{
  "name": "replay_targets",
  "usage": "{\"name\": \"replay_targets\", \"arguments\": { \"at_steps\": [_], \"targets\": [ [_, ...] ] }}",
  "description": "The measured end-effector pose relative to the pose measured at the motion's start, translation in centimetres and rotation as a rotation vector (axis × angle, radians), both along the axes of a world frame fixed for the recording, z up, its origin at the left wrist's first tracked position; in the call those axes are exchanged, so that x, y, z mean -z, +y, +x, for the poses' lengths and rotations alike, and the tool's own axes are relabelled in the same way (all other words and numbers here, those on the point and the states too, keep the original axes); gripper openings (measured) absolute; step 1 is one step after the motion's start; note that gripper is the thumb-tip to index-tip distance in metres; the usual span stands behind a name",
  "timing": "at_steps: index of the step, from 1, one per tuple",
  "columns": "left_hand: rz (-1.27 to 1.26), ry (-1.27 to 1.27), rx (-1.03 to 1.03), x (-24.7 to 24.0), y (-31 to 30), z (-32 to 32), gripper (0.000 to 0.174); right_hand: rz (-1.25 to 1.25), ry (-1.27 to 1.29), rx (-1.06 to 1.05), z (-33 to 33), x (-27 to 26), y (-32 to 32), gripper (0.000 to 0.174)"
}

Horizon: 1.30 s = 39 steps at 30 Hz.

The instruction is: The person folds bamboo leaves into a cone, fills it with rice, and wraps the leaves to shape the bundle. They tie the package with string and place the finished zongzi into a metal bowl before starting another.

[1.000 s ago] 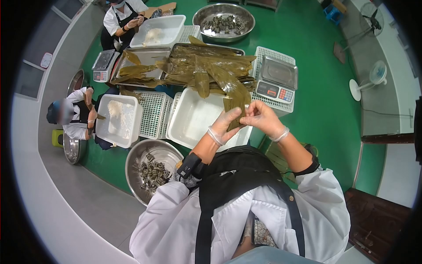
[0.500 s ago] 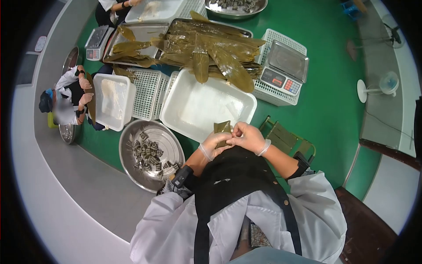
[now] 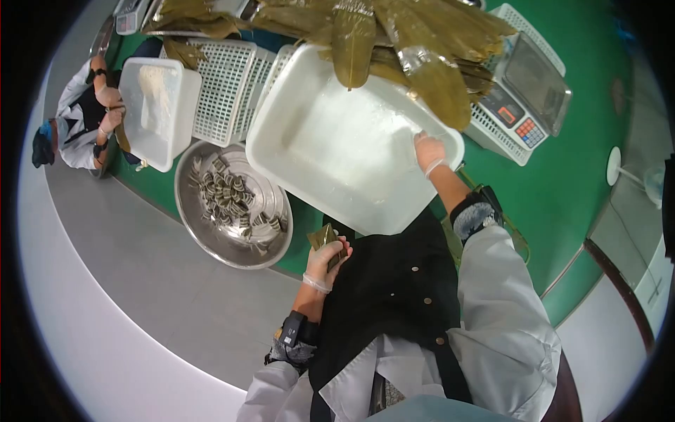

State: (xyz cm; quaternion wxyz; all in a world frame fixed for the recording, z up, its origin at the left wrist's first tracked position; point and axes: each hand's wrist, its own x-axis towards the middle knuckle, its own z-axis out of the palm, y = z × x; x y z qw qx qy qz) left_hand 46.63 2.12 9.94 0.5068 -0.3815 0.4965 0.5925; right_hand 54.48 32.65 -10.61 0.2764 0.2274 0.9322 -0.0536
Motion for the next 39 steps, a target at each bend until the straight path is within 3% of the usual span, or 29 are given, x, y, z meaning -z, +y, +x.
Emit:
{"name": "replay_targets", "arguments": {
  "at_steps": [3,5,6,7,9,10,12,14,16,20,22,23,25,26,27,29,31,39],
  "targets": [
    [-0.014,-0.025,-0.081,1.3,-1.2,0.5,0.029,0.147,-0.137,-0.007,0.5,5.8,0.4,0.022],
    [-0.006,-0.032,-0.111,2.0,-1.3,0.4,0.029,0.202,-0.334,-0.018,0.3,6.7,1.1,0.028],
    [-0.007,-0.035,-0.124,2.4,-1.2,0.4,0.029,0.229,-0.363,0.011,0.1,5.6,1.2,0.013],
    [-0.004,-0.026,-0.119,2.5,-1.1,0.3,0.028,0.227,-0.369,-0.001,0.5,5.7,1.1,0.013],
    [0.010,-0.015,-0.114,2.3,-0.4,-0.1,0.027,0.046,-0.460,-0.143,1.1,4.7,1.9,0.012],
    [0.044,0.000,-0.095,2.1,0.1,-0.4,0.027,0.057,-0.455,-0.143,1.3,4.2,2.2,0.012],
    [0.150,0.033,-0.022,1.6,0.6,-1.1,0.031,-0.198,-0.126,-0.017,2.1,2.1,1.9,0.015],
    [0.196,0.071,0.041,0.3,2.0,-2.0,0.031,-0.531,-0.008,0.104,0.8,-5.8,1.5,0.016],
    [0.244,0.126,0.145,-2.2,4.2,-3.3,0.033,-0.701,0.078,0.167,0.4,-13.9,0.9,0.016],
    [0.484,0.265,0.306,-8.3,8.8,-4.9,0.041,-0.715,0.238,0.098,-0.4,-29.4,-1.0,0.018],
    [0.724,0.377,0.556,-11.2,10.7,-5.2,0.049,-0.752,0.276,0.054,-0.4,-35.7,-1.7,0.019],
    [0.744,0.392,0.578,-12.1,11.3,-5.2,0.049,-0.729,0.300,0.064,-0.1,-37.8,-1.9,0.019],
    [0.920,0.256,0.635,-14.1,12.0,-4.8,0.055,-0.785,0.546,0.119,0.5,-41.2,-2.2,0.020],
    [0.949,0.211,0.658,-15.8,12.3,-4.6,0.053,-0.893,0.546,0.243,0.5,-43.3,-2.1,0.021],
    [0.961,0.233,0.681,-16.8,12.2,-4.6,0.053,-0.748,0.742,0.194,1.1,-43.6,-1.9,0.021],
    [0.950,0.156,0.784,-18.2,11.7,-4.5,0.050,-0.772,0.942,0.266,1.6,-45.6,-1.2,0.022],
    [0.928,0.206,0.829,-19.3,11.1,-4.6,0.042,-0.886,0.935,0.571,2.1,-48.6,-0.6,0.024],
    [0.857,0.298,0.805,-21.8,9.1,-5.8,0.029,-0.860,1.226,0.484,4.4,-52.2,-1.6,0.021]
  ]
}}
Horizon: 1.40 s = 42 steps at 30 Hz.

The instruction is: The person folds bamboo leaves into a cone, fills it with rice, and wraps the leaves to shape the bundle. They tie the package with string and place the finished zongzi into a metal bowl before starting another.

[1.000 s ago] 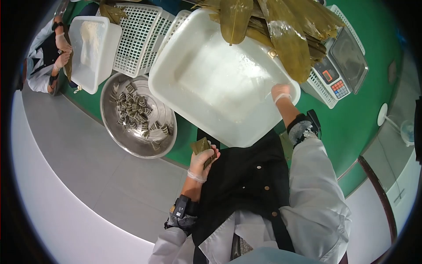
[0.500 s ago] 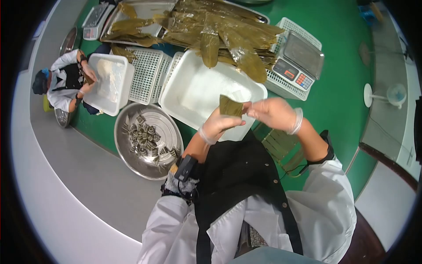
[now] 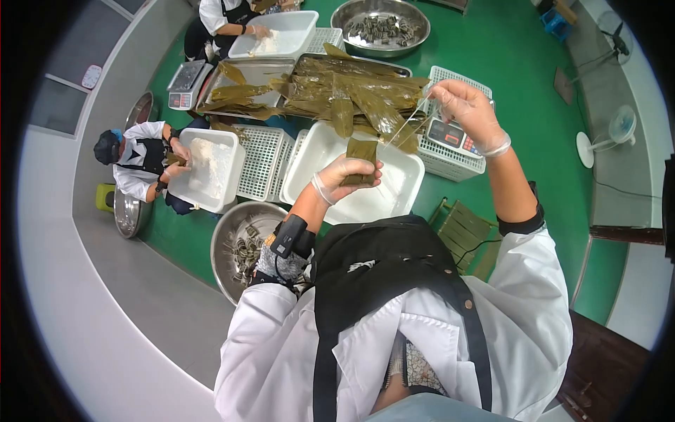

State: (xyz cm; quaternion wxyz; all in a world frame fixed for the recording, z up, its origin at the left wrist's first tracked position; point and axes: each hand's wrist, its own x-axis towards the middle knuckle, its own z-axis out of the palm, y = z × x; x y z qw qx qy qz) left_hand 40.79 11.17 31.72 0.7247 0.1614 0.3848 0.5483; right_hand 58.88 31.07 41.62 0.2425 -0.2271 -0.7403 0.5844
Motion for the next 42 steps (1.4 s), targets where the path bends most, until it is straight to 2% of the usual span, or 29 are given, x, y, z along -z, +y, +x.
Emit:
{"name": "replay_targets", "arguments": {
  "at_steps": [2,5,7,8,11,12,14,15,16,18,19,20,21,22,23,25,26,28,29,34,36,37,39,40,42],
  "targets": [
    [-0.072,-0.024,-0.021,0.9,0.0,0.0,0.024,0.016,0.008,0.023,1.0,-0.4,-0.6,0.021],
    [-0.051,-0.098,-0.054,0.8,0.0,-0.3,0.022,0.082,0.011,-0.004,1.5,-1.2,-1.2,0.022],
    [-0.039,-0.069,-0.052,0.6,0.1,-0.3,0.021,0.306,0.060,-0.008,1.8,-2.4,-2.1,0.022],
    [-0.032,-0.047,-0.061,0.6,0.0,-0.3,0.021,0.306,0.062,-0.002,1.9,-2.9,-2.2,0.022],
    [-0.036,-0.014,-0.019,1.1,0.0,-0.1,0.022,0.137,0.230,0.157,2.1,-3.7,-0.5,0.021],
    [-0.032,-0.009,-0.018,0.9,0.1,-0.2,0.022,0.142,0.236,0.158,2.1,-3.8,0.7,0.021],
    [-0.080,-0.019,0.028,0.6,-0.1,0.0,0.021,0.159,0.118,0.370,2.0,-3.4,3.2,0.024],
    [-0.079,-0.018,0.031,0.4,-0.3,0.3,0.021,0.450,-0.113,0.436,1.8,-2.6,4.7,0.029],
    [-0.078,-0.027,0.032,0.3,-0.2,1.2,0.021,0.450,-0.104,0.440,2.2,-1.5,4.5,0.029],
    [-0.078,-0.039,0.041,-0.7,-0.3,1.3,0.021,1.128,-0.362,0.459,1.4,-0.3,2.9,0.036],
    [-0.067,-0.055,0.063,-0.9,-0.3,1.4,0.022,1.004,-0.251,0.297,1.1,0.5,1.5,0.042],
    [-0.059,-0.075,0.086,-1.3,-0.3,1.6,0.022,0.750,-0.155,0.081,0.3,2.1,0.7,0.044],
    [-0.054,-0.046,0.099,-2.1,-0.4,1.9,0.024,0.320,-0.100,-0.146,-0.2,3.0,-1.2,0.047],
    [-0.057,-0.044,0.101,-2.6,-0.4,2.1,0.024,-0.110,-0.272,-0.316,-0.2,1.7,-3.7,0.054],
    [-0.043,-0.038,0.074,-2.6,-0.3,2.8,0.024,-0.274,-0.181,-0.444,-0.3,6.2,-4.1,0.062],
    [-0.028,-0.028,0.048,-3.0,-0.2,2.8,0.024,-0.634,-0.231,-0.683,-0.4,8.5,-5.7,0.071],
    [-0.026,-0.003,0.053,-2.8,-0.1,2.7,0.024,-0.712,-0.176,-0.671,0.2,9.3,-5.6,0.057],
    [-0.030,0.022,0.044,-2.4,-0.3,2.2,0.024,-0.393,-0.225,-0.595,1.1,8.9,-4.5,0.040],
    [-0.097,0.055,0.045,-2.1,-0.5,1.8,0.024,-0.279,-0.304,-0.537,1.7,8.2,-3.9,0.025],
    [-0.193,0.206,0.046,-1.5,0.1,2.0,0.026,-0.188,-0.288,-0.439,3.3,7.0,-2.1,0.017],
    [-0.177,0.339,0.057,-1.2,0.4,2.3,0.027,0.123,-0.141,-0.389,2.8,6.8,-2.6,0.016],
    [-0.174,0.337,0.056,-1.3,0.6,2.4,0.027,0.125,-0.144,-0.390,2.7,6.5,-2.8,0.016],
    [-0.093,0.478,0.017,-1.3,0.8,2.8,0.029,0.609,-0.089,-0.394,2.7,5.4,-3.3,0.013],
    [-0.088,0.476,0.012,-0.9,1.1,2.5,0.029,0.614,-0.091,-0.397,2.8,4.7,-3.5,0.013],
    [-0.102,0.867,0.111,0.7,1.6,1.8,0.037,0.863,-0.275,-0.501,3.2,2.6,-4.0,0.011]
  ]
}}
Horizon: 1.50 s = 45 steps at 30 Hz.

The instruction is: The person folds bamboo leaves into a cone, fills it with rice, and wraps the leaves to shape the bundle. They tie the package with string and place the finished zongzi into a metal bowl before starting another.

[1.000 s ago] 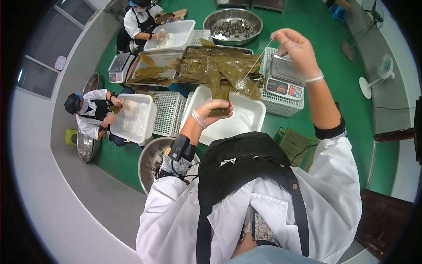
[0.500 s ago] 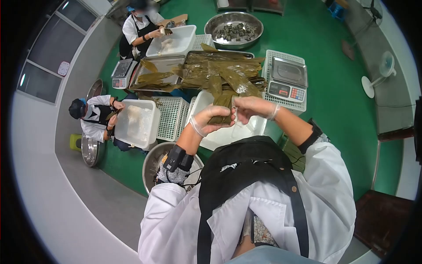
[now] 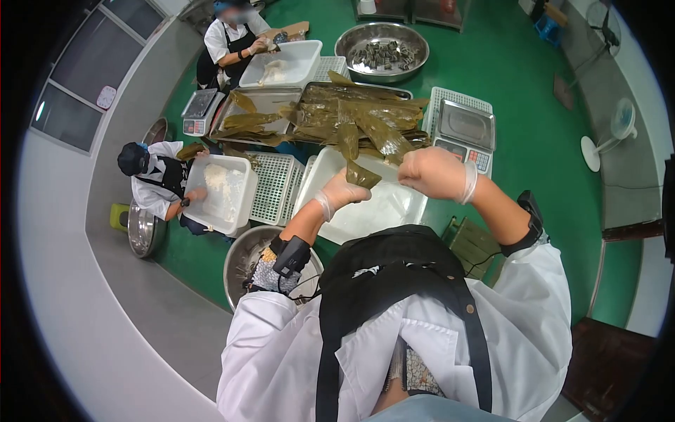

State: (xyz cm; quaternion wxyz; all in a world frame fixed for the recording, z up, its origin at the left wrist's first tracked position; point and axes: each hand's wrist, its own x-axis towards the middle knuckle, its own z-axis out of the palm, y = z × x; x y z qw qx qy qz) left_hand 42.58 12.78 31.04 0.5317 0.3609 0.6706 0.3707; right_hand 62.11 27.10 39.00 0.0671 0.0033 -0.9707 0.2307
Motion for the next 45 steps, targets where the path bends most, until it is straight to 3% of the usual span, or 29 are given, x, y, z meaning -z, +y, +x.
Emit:
{"name": "replay_targets", "arguments": {
  "at_steps": [3,4,6,8,10,11,12,14,16,17,19,20,22,25,28,29,30,32,33,34,36,38,40,41,42,44,45],
  "targets": [
    [0.136,0.096,0.162,1.9,0.4,-0.3,0.048,0.146,0.030,-0.055,-1.0,-3.0,-1.1,0.008],
    [0.135,0.092,0.164,0.2,0.1,0.8,0.048,0.215,0.040,-0.089,-1.7,-3.5,-1.4,0.009],
    [0.099,0.258,0.200,-2.8,-0.3,3.0,0.057,0.157,0.078,-0.102,-3.5,-3.0,-1.0,0.010],
    [0.063,0.262,0.286,-2.2,-0.1,3.2,0.060,0.099,0.116,-0.117,-4.7,-1.3,0.1,0.011],
    [0.167,0.095,0.392,-3.3,-0.4,3.7,0.059,-0.427,0.072,-0.025,-5.6,1.3,1.2,0.012],
    [0.236,0.114,0.353,-3.4,-0.6,3.5,0.052,-0.623,-0.009,0.066,-5.4,2.6,1.6,0.015],
    [0.242,0.117,0.341,-3.4,-0.9,3.1,0.052,-0.616,-0.012,0.054,-4.9,3.7,1.6,0.015],
    [0.271,-0.061,0.230,-3.2,-1.6,2.2,0.052,-1.071,-0.257,0.291,-3.3,6.0,0.6,0.016],
    [0.249,-0.055,0.177,-2.5,-1.6,1.5,0.053,-0.886,0.023,0.277,-1.7,8.6,-1.3,0.017],
    [0.224,-0.050,0.146,-2.1,-1.5,1.0,0.053,-0.886,0.013,0.263,-1.0,8.8,-2.3,0.017],
    [0.226,0.050,0.026,-1.0,-1.6,0.0,0.051,-0.218,0.246,0.141,0.3,9.0,-4.2,0.009],
    [0.227,0.150,-0.080,-0.5,-1.5,-0.5,0.050,-0.221,0.247,0.139,0.6,8.6,-4.7,0.009],
    [0.214,0.264,-0.139,-0.6,-1.2,-1.1,0.044,0.008,0.047,-0.030,1.0,5.8,-5.4,0.004],
    [0.182,0.663,0.030,-0.3,0.0,-0.6,0.039,0.078,0.116,-0.111,-0.6,1.6,-4.7,0.006],
    [0.123,0.842,0.201,-1.5,0.7,2.6,0.033,0.197,0.191,-0.166,-3.2,0.6,-2.7,0.007],
    [0.284,0.838,0.298,-0.8,0.8,3.0,0.028,0.185,0.108,-0.163,-3.9,-0.3,-1.7,0.006],
    [0.289,0.834,0.308,-1.5,0.8,3.3,0.028,0.122,0.181,-0.133,-4.4,0.8,-0.3,0.004],
    [0.201,0.695,0.491,-4.7,0.6,3.9,0.029,-0.631,0.108,-0.071,-4.4,2.1,1.4,0.010],
    [0.241,0.607,0.402,-5.6,0.1,4.1,0.034,-1.011,-0.155,0.104,-3.7,2.1,1.5,0.016],
    [0.241,0.608,0.393,-5.4,-0.4,4.3,0.034,-1.008,-0.160,0.097,-3.2,2.6,1.5,0.016],
    [0.405,0.395,0.177,-4.4,-1.4,4.3,0.036,-1.302,-0.235,0.216,-2.8,4.5,0.8,0.015],
    [0.376,0.315,0.138,-3.1,-1.4,3.6,0.036,-1.464,-0.152,0.234,-2.6,6.8,-0.3,0.019],
    [0.367,-0.086,0.108,-3.0,-0.8,2.9,0.034,-1.486,-0.047,0.334,-2.2,7.1,-2.6,0.020],
    [0.164,-0.161,0.135,-3.3,-0.3,2.0,0.035,-1.443,0.018,0.322,-1.8,8.6,-2.9,0.018],
    [0.162,-0.162,0.134,-3.3,-0.3,2.0,0.035,-1.445,0.017,0.321,-1.7,9.1,-3.5,0.018],
    [0.090,-0.615,-0.225,-2.9,-0.1,1.8,0.040,-0.506,0.407,0.295,-1.5,9.7,-4.6,0.015],
    [0.103,-0.607,-0.217,-2.3,0.0,1.5,0.049,-0.568,0.273,0.303,-1.2,8.1,-5.2,0.014]
  ]
}}
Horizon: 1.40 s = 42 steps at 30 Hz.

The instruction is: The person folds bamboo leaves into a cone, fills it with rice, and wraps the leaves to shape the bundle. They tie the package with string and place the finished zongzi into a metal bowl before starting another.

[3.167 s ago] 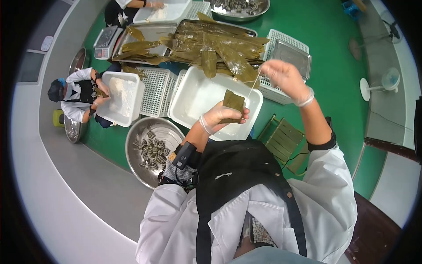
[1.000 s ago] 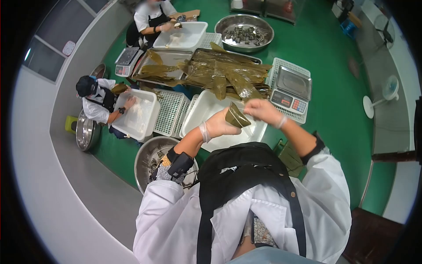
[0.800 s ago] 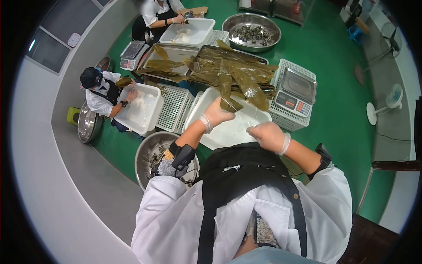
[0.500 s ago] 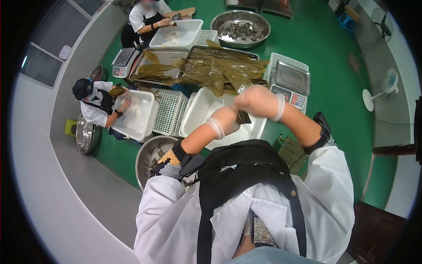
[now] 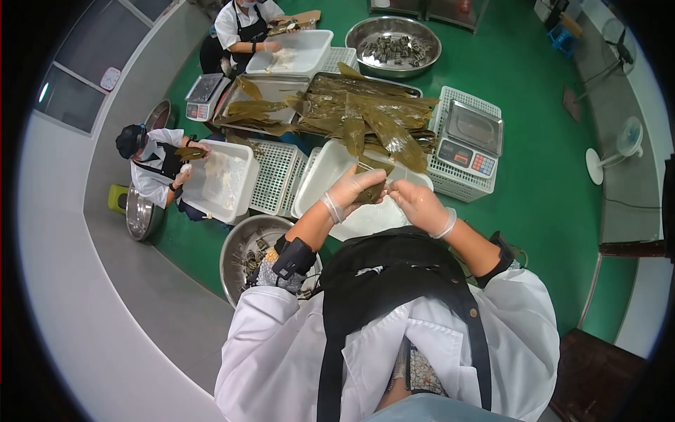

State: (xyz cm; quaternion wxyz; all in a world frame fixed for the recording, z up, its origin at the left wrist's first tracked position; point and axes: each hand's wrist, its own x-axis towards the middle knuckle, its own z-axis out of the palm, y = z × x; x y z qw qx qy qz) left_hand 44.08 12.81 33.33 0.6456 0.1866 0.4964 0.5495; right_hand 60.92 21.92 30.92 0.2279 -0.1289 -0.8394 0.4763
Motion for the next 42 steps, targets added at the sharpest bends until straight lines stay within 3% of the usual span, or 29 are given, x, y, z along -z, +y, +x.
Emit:
{"name": "replay_targets", "arguments": {
  "at_steps": [1,3,6,10,12,13,16,19,21,24,28,30,31,33,34,35,36,37,38,40,41,42],
  "targets": [
    [-0.003,0.000,0.004,0.0,0.0,0.2,0.049,-0.003,0.000,0.004,0.1,-1.1,-0.1,0.014],
    [-0.131,0.311,-0.090,0.2,0.3,1.2,0.062,0.285,-0.206,-0.039,0.0,-2.2,0.2,0.018],
    [-0.150,0.396,-0.092,1.8,1.3,1.5,0.078,0.284,-0.260,0.063,-0.9,-1.5,0.7,0.024],
    [-0.018,0.159,0.008,1.8,1.2,0.7,0.085,0.114,-0.225,0.130,-1.0,-0.5,1.6,0.025],
    [-0.017,0.405,0.159,0.7,0.4,0.9,0.084,0.071,-0.147,0.181,-0.7,-0.2,1.6,0.024],
    [-0.020,0.405,0.162,0.8,0.1,0.8,0.084,0.067,-0.147,0.183,-0.8,0.0,1.3,0.024],
    [0.020,0.341,0.127,1.4,-0.2,0.6,0.082,0.098,-0.196,0.190,-0.6,0.0,0.7,0.021],
    [-0.056,0.439,0.013,2.6,0.1,0.2,0.074,0.202,-0.204,0.126,-0.3,-1.2,0.6,0.017],
    [0.008,0.703,-0.030,3.5,0.4,-0.4,0.062,0.328,-0.180,0.020,-0.2,-1.8,1.1,0.014],
    [0.182,0.769,0.042,4.2,0.3,0.3,0.047,0.315,-0.145,-0.044,-0.8,-1.9,1.9,0.013],
    [0.120,0.757,-0.005,3.6,0.5,0.8,0.038,0.308,-0.109,-0.064,-1.1,-2.8,2.5,0.014],
    [0.154,0.791,0.036,3.3,0.4,1.1,0.034,0.639,-0.070,-0.189,-1.4,-4.1,3.3,0.013],
    [0.153,0.790,0.036,3.3,0.3,1.0,0.034,0.638,-0.071,-0.190,-1.7,-4.6,3.7,0.013],
    [0.276,1.444,0.287,3.2,0.3,0.5,0.033,1.004,-0.188,-0.195,-2.7,-5.9,4.7,0.017],
    [0.280,1.445,0.290,3.1,0.2,0.4,0.033,1.018,-0.228,-0.189,-3.1,-6.8,5.4,0.019],
    [0.381,1.291,0.321,2.8,0.0,0.5,0.033,0.813,-0.120,-0.220,-3.1,-7.5,6.2,0.020],
    [0.476,1.135,0.348,2.4,-0.2,0.6,0.034,0.643,-0.185,-0.187,-3.2,-7.4,7.1,0.017],
    [0.477,1.137,0.347,1.7,-0.6,0.9,0.034,0.472,-0.247,-0.156,-3.1,-7.0,7.7,0.015],
    [0.457,0.987,0.204,0.9,-1.0,1.2,0.034,0.474,-0.246,-0.160,-2.8,-5.8,8.1,0.015],
    [0.475,0.831,-0.096,0.5,-1.1,0.9,0.033,-0.133,-0.206,-0.218,-2.9,-1.6,8.4,0.021],
    [0.478,0.837,-0.114,0.6,-1.0,0.7,0.033,-0.213,-0.238,-0.157,-2.5,0.6,7.0,0.021],
    [0.414,0.514,-0.257,0.8,-0.8,0.4,0.034,-0.269,-0.052,-0.117,-2.4,3.7,4.9,0.020]
  ]
}}
